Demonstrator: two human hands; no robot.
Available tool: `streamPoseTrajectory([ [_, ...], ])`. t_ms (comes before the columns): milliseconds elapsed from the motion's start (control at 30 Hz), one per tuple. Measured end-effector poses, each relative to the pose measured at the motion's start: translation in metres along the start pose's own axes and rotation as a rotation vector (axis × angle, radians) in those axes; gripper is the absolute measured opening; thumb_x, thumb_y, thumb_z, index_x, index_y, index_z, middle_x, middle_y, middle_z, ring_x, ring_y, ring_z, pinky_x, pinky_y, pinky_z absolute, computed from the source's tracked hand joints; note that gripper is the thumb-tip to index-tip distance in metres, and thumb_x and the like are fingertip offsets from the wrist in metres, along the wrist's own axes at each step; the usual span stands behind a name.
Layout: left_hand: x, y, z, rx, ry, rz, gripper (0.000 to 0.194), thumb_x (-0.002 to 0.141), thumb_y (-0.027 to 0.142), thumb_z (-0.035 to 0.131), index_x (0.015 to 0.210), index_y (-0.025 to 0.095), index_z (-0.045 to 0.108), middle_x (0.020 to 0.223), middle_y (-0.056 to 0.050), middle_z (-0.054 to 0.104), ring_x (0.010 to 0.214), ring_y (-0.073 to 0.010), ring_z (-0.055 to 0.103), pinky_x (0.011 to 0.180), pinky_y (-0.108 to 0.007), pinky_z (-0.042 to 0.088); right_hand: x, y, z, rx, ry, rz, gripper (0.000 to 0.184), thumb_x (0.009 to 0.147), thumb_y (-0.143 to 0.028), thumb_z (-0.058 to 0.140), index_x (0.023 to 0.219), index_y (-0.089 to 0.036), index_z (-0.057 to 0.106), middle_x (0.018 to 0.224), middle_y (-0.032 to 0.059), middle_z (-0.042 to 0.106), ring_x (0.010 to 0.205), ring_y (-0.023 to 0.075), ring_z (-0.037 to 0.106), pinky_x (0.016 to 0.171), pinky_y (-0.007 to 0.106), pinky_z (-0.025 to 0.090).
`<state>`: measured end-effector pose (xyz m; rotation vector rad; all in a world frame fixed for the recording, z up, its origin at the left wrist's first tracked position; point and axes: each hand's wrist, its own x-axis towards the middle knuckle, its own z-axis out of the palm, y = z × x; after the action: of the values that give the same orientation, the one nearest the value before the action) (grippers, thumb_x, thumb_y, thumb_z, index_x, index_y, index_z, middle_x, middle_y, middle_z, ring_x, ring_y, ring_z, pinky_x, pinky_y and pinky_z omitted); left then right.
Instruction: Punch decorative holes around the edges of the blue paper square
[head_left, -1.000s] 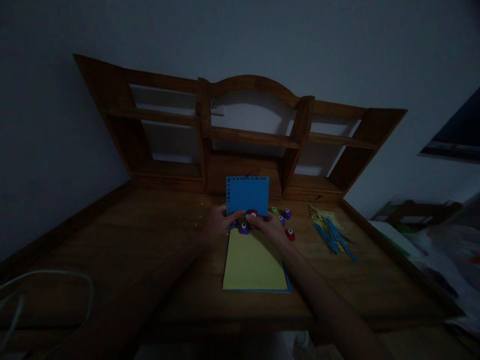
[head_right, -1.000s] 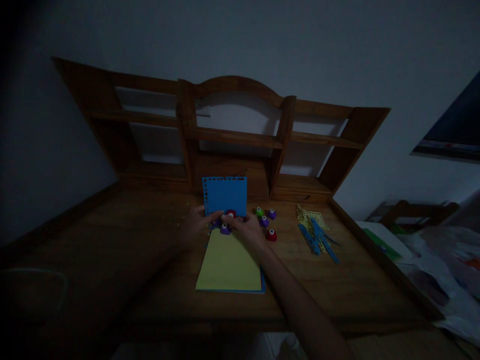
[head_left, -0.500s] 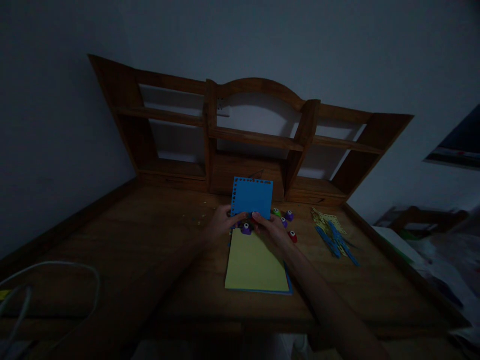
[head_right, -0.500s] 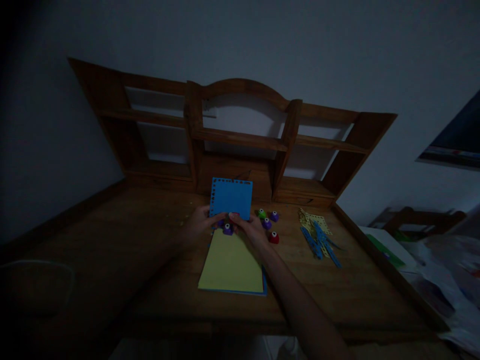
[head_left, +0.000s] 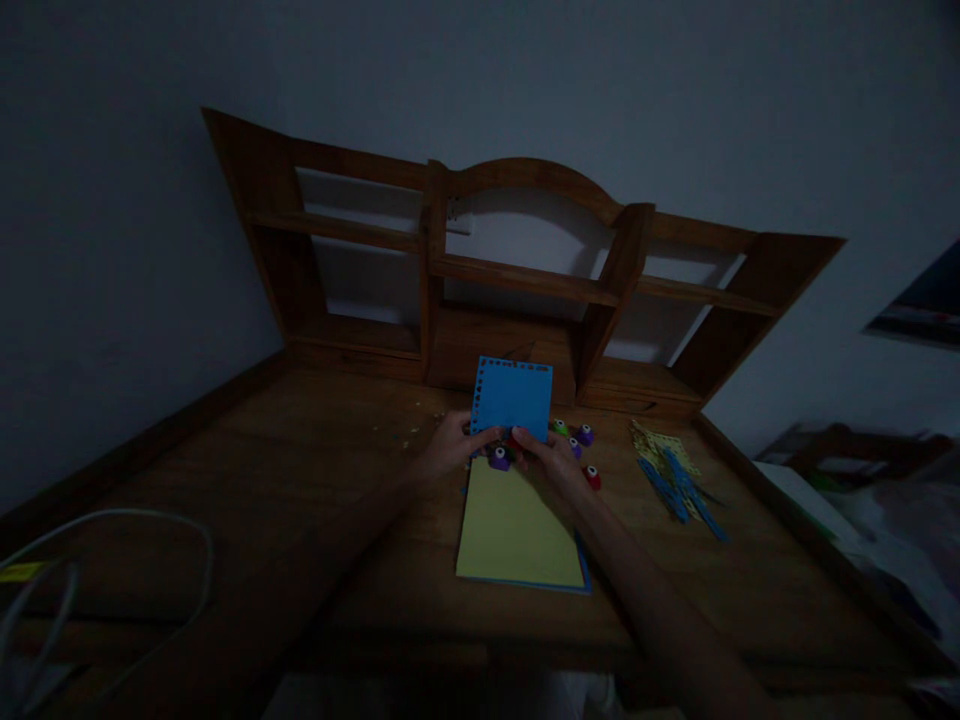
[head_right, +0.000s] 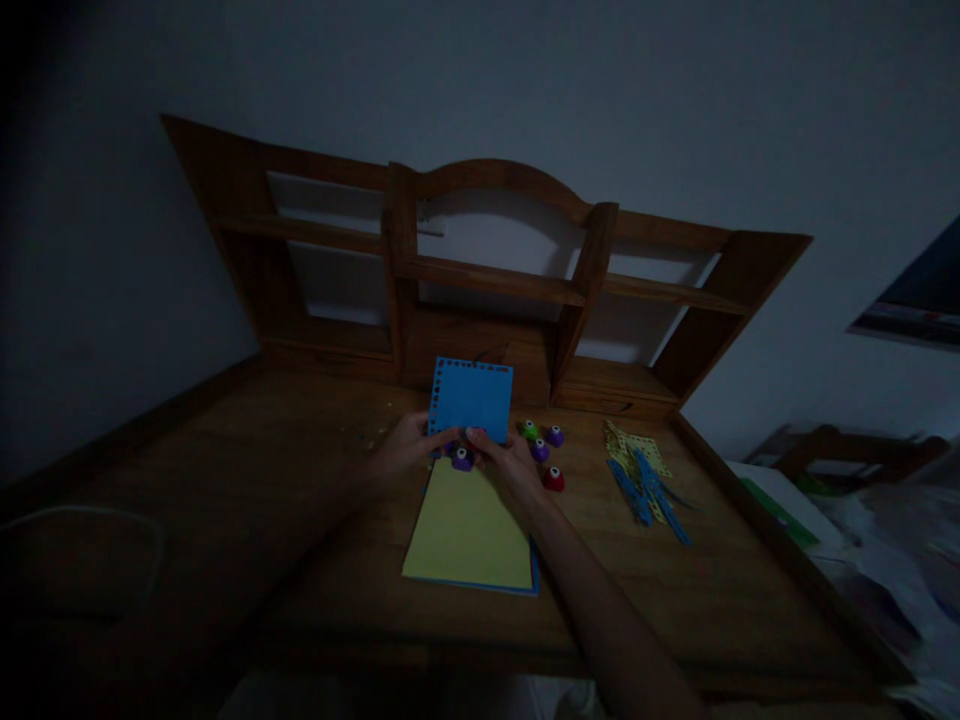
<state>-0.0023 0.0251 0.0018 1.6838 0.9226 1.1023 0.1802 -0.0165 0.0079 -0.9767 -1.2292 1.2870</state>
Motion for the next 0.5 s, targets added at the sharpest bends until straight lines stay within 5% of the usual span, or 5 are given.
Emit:
streamPoseTrajectory([
  [500,-0.0036,0.0078,0.0013,0.008,-0.020,-0.017,0.034,0.073,0.047,0.068,0.073,0.013,0.065,0.068,-0.003,0.064,0.058,-0.0134,0.057,0.053,-0.024,0.045,0.0034,0.0034,-0.0049,0.008,0.062,0.036,0.034,0.064,-0.044,0.079,0.066,-0.016,0.061,0.068,0.0023,0.057,0.059,0.0124,0.045,0.056,0.027,0.032],
])
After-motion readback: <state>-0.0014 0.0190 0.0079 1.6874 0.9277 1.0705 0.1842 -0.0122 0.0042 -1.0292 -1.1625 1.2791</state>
